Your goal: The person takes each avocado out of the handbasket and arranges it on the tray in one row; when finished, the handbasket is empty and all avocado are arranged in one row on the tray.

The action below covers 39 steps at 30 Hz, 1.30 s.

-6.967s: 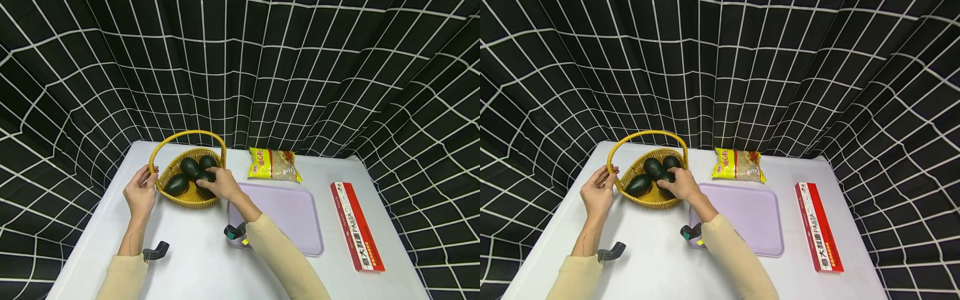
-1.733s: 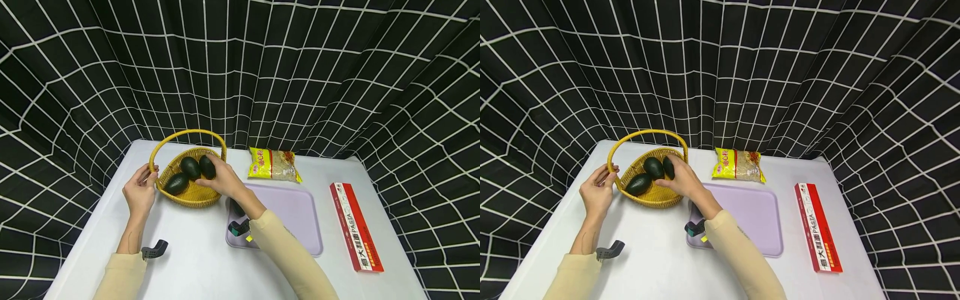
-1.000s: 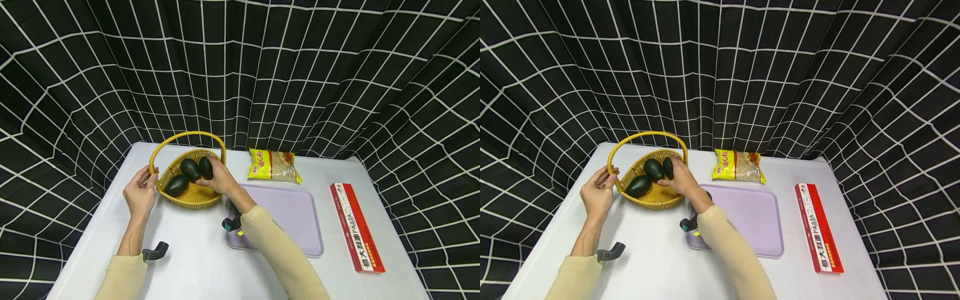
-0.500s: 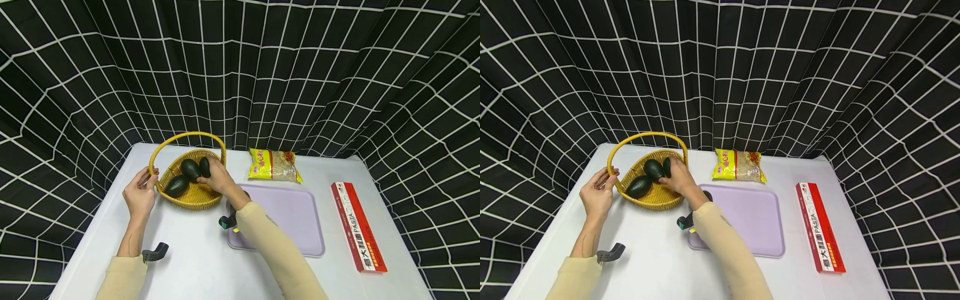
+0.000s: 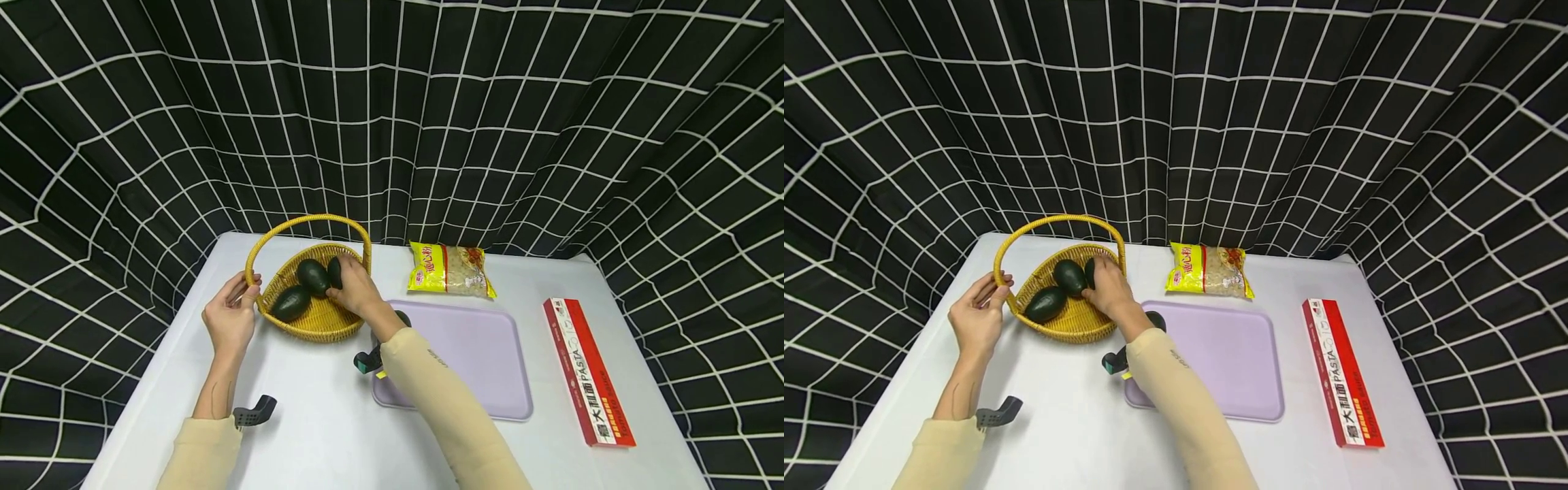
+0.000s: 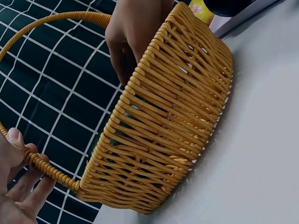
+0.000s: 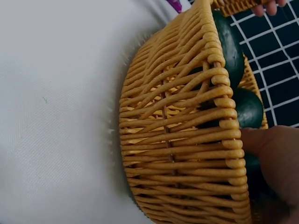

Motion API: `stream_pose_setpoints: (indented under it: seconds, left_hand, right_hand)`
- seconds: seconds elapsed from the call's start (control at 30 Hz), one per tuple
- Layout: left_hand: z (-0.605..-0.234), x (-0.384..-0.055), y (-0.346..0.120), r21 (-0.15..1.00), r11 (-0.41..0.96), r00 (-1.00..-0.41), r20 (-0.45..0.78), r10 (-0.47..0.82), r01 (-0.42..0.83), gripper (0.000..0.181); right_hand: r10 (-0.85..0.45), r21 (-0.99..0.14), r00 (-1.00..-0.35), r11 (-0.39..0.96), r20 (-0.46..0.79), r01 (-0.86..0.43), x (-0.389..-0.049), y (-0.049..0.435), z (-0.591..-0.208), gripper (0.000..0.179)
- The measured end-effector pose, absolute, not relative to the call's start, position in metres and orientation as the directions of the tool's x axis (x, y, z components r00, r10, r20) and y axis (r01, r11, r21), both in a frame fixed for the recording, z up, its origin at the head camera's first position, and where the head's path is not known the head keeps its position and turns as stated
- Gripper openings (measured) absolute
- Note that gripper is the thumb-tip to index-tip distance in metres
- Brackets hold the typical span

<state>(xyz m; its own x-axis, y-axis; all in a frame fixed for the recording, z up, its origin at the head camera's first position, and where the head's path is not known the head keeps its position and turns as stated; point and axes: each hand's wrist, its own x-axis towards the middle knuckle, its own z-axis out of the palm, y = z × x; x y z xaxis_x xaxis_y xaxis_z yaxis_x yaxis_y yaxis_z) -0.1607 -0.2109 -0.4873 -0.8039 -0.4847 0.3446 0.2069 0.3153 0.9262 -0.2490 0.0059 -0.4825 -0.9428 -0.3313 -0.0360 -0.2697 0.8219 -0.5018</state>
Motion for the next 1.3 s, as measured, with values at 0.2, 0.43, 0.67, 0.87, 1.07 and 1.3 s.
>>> stream_pose_setpoints:
  seconds: [0.2, 0.43, 0.67, 0.87, 1.07, 1.3]
  left_hand:
    - [-0.486, -0.161, -0.21, 0.927, 0.317, -0.806, 0.341, -0.485, 0.201, 0.03]
    - [-0.488, -0.162, -0.21, 0.926, 0.321, -0.806, 0.342, -0.484, 0.199, 0.029]
    - [-0.488, -0.162, -0.209, 0.928, 0.313, -0.81, 0.339, -0.479, 0.203, 0.029]
    - [-0.491, -0.163, -0.208, 0.931, 0.303, -0.814, 0.332, -0.476, 0.203, 0.029]
    - [-0.487, -0.16, -0.208, 0.932, 0.299, -0.815, 0.33, -0.476, 0.204, 0.028]
    - [-0.486, -0.16, -0.21, 0.937, 0.281, -0.808, 0.326, -0.491, 0.208, 0.03]
  right_hand:
    - [-0.316, -0.433, -0.948, 0.86, -0.037, -0.269, -0.248, 0.0, -0.485, 0.086]
    - [-0.31, -0.299, -0.951, 0.905, 0.019, -0.301, -0.247, -0.004, -0.49, 0.08]
    - [-0.349, -0.158, -0.936, 0.922, 0.046, -0.352, -0.247, -0.004, -0.495, 0.073]
    - [-0.348, -0.124, -0.936, 0.928, 0.048, -0.351, -0.248, -0.002, -0.497, 0.072]
    - [-0.338, -0.167, -0.937, 0.922, 0.09, -0.348, -0.245, -0.001, -0.496, 0.078]
    - [-0.317, -0.208, -0.931, 0.913, 0.179, -0.351, -0.236, -0.002, -0.492, 0.076]
